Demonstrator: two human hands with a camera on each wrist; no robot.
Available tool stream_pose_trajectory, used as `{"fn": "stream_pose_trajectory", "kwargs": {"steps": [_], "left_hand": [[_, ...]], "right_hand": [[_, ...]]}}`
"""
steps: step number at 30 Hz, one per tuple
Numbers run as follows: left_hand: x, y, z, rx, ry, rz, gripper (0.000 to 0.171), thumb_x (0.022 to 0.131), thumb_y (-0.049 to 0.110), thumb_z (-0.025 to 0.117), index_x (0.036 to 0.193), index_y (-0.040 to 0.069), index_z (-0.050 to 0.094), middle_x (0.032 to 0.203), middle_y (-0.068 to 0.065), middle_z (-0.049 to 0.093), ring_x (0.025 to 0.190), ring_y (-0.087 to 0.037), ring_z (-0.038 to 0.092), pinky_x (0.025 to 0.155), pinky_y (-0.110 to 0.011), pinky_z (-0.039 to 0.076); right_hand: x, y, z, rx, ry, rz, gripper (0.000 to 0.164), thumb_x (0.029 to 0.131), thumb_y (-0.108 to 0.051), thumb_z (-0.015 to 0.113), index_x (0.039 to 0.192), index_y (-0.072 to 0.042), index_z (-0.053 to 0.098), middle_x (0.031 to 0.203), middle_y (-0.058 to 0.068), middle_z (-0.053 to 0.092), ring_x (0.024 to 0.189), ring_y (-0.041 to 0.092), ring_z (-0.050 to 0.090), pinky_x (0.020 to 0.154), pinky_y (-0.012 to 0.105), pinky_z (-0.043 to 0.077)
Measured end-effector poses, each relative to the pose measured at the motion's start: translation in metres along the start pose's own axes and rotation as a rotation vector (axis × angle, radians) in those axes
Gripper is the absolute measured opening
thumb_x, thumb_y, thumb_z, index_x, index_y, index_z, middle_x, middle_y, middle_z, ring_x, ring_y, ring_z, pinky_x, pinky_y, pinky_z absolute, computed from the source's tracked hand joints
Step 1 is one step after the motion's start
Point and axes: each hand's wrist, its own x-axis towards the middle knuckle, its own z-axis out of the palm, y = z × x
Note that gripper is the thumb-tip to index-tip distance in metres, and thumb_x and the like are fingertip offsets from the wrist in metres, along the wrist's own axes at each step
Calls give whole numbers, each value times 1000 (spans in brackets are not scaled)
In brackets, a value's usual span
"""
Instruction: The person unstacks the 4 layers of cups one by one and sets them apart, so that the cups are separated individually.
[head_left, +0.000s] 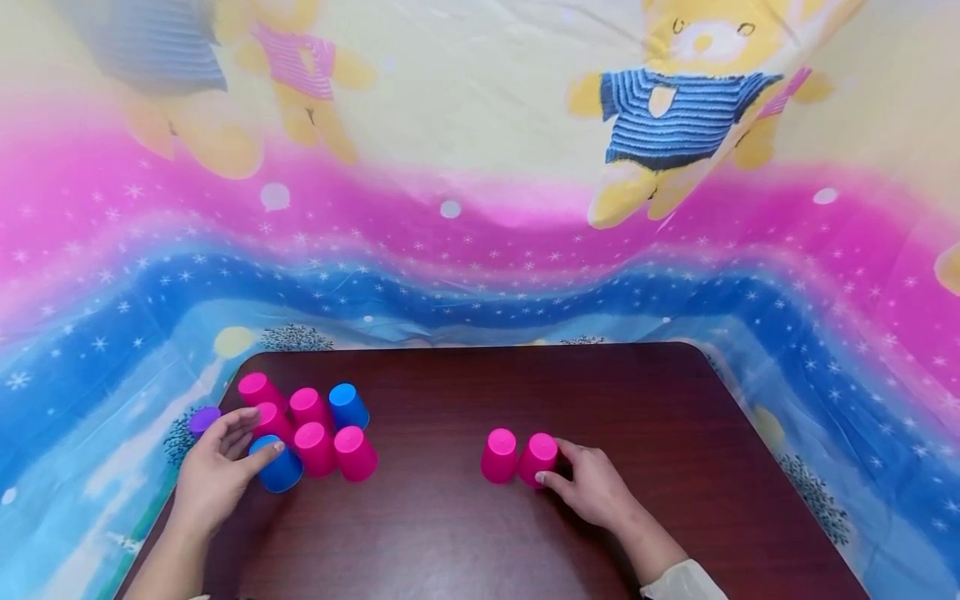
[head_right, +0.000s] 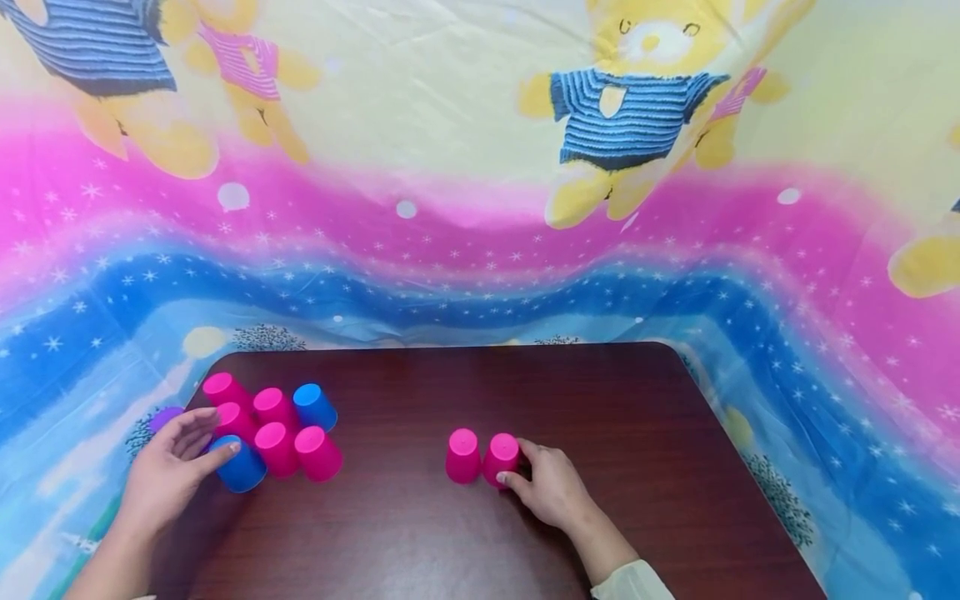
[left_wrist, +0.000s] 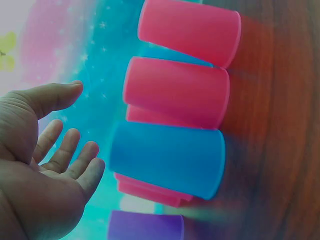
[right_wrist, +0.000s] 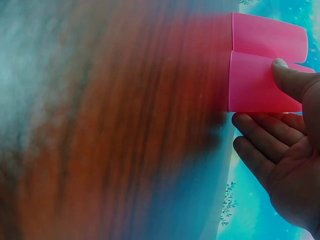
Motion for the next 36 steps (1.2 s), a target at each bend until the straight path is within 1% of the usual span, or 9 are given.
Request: {"fn": "stream_pose_trajectory", "kwargs": {"steps": [4, 7, 10, 15, 20, 22, 26, 32, 36], "left_hand": [[-2, 14, 5, -26, -23, 28, 75, 91, 27, 83, 151, 4, 44, 149, -19, 50, 139, -45, 48, 87, -6, 46], [-4, 25, 11, -38, -34, 47, 73, 91, 26, 83, 150, 6, 45, 149, -18, 51, 139, -46, 48, 86, -4, 45], [-7, 33, 22, -69, -59, 86, 71, 90, 23, 83, 148, 4, 48, 146, -17, 53, 139, -44, 49, 90, -5, 45], [-10, 43, 42, -122, -133, 149, 69, 88, 19, 86, 145, 2, 51, 145, -18, 55, 138, -42, 50, 98, -11, 45], [-9, 51, 60, -158, -199, 138, 69, 87, 22, 86, 145, 6, 52, 145, -17, 56, 140, -40, 50, 101, -21, 48], [-9, 52, 67, -176, -229, 130, 71, 87, 23, 86, 146, 6, 51, 147, -17, 55, 141, -40, 49, 100, -28, 51], [-8, 56, 82, -181, -277, 128, 72, 85, 24, 88, 145, 9, 52, 148, -16, 55, 141, -41, 48, 100, -41, 53], [-9, 62, 106, -179, -331, 116, 70, 82, 24, 91, 141, 13, 55, 147, -13, 57, 140, -43, 49, 102, -51, 52], [-9, 64, 122, -177, -353, 128, 69, 79, 24, 92, 138, 18, 58, 143, -11, 60, 137, -42, 53, 100, -55, 53]], "right_hand": [[0, 1, 0, -3, 0, 3, 59, 88, -35, 85, 138, -10, 66, 126, 4, 72, 120, 23, 67, 102, 45, 54], [0, 1, 0, -4, 0, 5, 59, 88, -35, 85, 138, -10, 66, 127, 5, 72, 120, 23, 67, 102, 45, 54], [-1, 1, -1, -2, 0, 4, 59, 88, -35, 84, 138, -9, 66, 126, 5, 72, 120, 23, 67, 102, 45, 54], [0, 1, -2, -4, -1, -5, 59, 88, -34, 85, 138, -10, 66, 126, 4, 72, 119, 22, 68, 102, 44, 54], [2, 1, -2, -4, -2, -23, 59, 88, -35, 84, 138, -10, 66, 125, 3, 72, 118, 22, 68, 101, 44, 55], [2, 1, -2, -5, -5, -26, 59, 88, -35, 84, 138, -10, 66, 125, 3, 72, 118, 22, 68, 101, 44, 55], [1, 0, -2, -5, -6, -27, 59, 88, -34, 85, 137, -9, 66, 125, 4, 72, 118, 22, 68, 101, 43, 54], [-1, 0, -2, -6, 4, -38, 59, 87, -34, 85, 137, -7, 66, 125, 6, 73, 118, 23, 68, 101, 43, 54], [-1, 0, -1, -6, 11, -42, 59, 87, -34, 85, 136, -7, 66, 125, 6, 73, 118, 22, 68, 101, 43, 54]]}}
